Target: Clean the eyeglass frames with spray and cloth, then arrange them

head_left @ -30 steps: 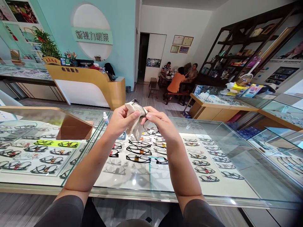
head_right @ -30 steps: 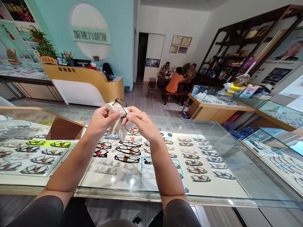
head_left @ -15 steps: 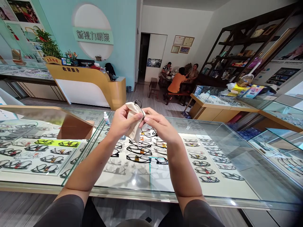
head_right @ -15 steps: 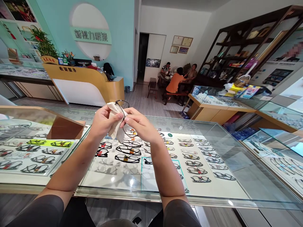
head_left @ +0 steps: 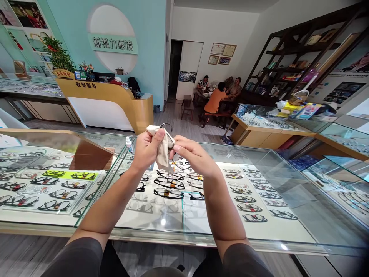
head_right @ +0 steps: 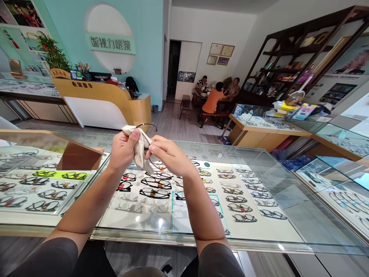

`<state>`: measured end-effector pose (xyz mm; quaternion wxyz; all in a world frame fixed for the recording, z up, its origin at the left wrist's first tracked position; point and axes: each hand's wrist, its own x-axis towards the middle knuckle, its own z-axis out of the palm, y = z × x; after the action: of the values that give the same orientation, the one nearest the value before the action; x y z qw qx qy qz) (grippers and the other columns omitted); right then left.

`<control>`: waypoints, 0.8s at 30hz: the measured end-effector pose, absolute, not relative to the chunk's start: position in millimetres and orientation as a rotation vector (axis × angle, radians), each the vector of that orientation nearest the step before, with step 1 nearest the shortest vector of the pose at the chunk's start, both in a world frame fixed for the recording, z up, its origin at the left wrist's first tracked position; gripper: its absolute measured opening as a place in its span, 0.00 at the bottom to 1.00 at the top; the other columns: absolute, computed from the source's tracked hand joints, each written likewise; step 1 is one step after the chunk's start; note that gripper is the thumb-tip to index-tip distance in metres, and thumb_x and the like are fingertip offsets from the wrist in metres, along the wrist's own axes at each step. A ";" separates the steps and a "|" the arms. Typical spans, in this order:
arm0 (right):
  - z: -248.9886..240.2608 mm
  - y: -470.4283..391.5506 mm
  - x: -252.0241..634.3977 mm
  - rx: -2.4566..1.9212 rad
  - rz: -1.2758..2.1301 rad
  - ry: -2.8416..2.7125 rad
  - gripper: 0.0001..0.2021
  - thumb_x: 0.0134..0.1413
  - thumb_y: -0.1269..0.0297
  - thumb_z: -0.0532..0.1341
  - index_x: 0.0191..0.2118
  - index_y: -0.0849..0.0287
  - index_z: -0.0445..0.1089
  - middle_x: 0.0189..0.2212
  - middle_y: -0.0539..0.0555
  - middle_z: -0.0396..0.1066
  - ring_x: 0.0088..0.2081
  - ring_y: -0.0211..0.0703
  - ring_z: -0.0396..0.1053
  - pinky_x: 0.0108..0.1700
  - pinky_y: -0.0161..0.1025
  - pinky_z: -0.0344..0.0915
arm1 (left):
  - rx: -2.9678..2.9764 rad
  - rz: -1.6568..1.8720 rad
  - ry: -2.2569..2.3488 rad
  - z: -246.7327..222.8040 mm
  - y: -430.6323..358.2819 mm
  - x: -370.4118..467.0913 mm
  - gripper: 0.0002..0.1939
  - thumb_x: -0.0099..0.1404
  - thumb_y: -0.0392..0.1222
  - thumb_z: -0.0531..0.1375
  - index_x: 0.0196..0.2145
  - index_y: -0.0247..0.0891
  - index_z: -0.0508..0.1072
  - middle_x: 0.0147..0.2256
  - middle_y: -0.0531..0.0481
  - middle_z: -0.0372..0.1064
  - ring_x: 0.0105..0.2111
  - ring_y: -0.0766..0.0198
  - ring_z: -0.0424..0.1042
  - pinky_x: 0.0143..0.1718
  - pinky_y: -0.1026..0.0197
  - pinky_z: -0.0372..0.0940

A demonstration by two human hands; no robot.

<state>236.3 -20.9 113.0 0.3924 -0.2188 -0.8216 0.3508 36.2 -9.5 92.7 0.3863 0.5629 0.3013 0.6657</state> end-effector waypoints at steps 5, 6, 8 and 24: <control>112.2 -18.6 241.2 -0.572 0.939 -2.003 0.28 0.79 0.39 0.59 0.35 0.54 0.82 0.37 0.53 0.70 0.41 0.47 0.69 0.52 0.46 0.65 | 1.505 1.508 0.709 95.3 -2.8 21.6 0.32 0.63 0.72 0.75 0.31 0.37 0.79 0.25 0.49 0.75 0.23 0.65 0.70 0.25 0.62 0.65; 112.3 -18.1 241.9 -0.577 0.949 -1.991 0.27 0.79 0.40 0.60 0.35 0.54 0.82 0.37 0.53 0.70 0.41 0.47 0.68 0.51 0.45 0.65 | 1.502 1.473 0.693 95.5 -1.2 19.0 0.32 0.63 0.71 0.76 0.32 0.36 0.79 0.26 0.49 0.76 0.24 0.64 0.71 0.26 0.62 0.66; 112.7 -17.4 242.9 -0.573 0.965 -1.966 0.27 0.79 0.41 0.60 0.34 0.55 0.83 0.36 0.52 0.70 0.40 0.46 0.68 0.50 0.45 0.64 | 1.485 1.423 0.666 95.9 0.7 15.4 0.31 0.61 0.69 0.78 0.34 0.36 0.79 0.28 0.48 0.77 0.25 0.64 0.74 0.28 0.63 0.69; 108.9 -14.9 240.6 -0.523 1.032 -1.930 0.25 0.81 0.46 0.60 0.34 0.57 0.82 0.36 0.51 0.68 0.39 0.43 0.66 0.46 0.42 0.59 | 1.545 1.482 0.588 93.1 -7.1 31.3 0.28 0.54 0.53 0.85 0.41 0.38 0.77 0.34 0.50 0.80 0.30 0.66 0.75 0.31 0.66 0.71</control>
<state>240.6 -14.9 108.9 0.4309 -0.2097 -0.7740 0.4138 31.3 -7.1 93.1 0.4446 0.6232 0.2374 0.5980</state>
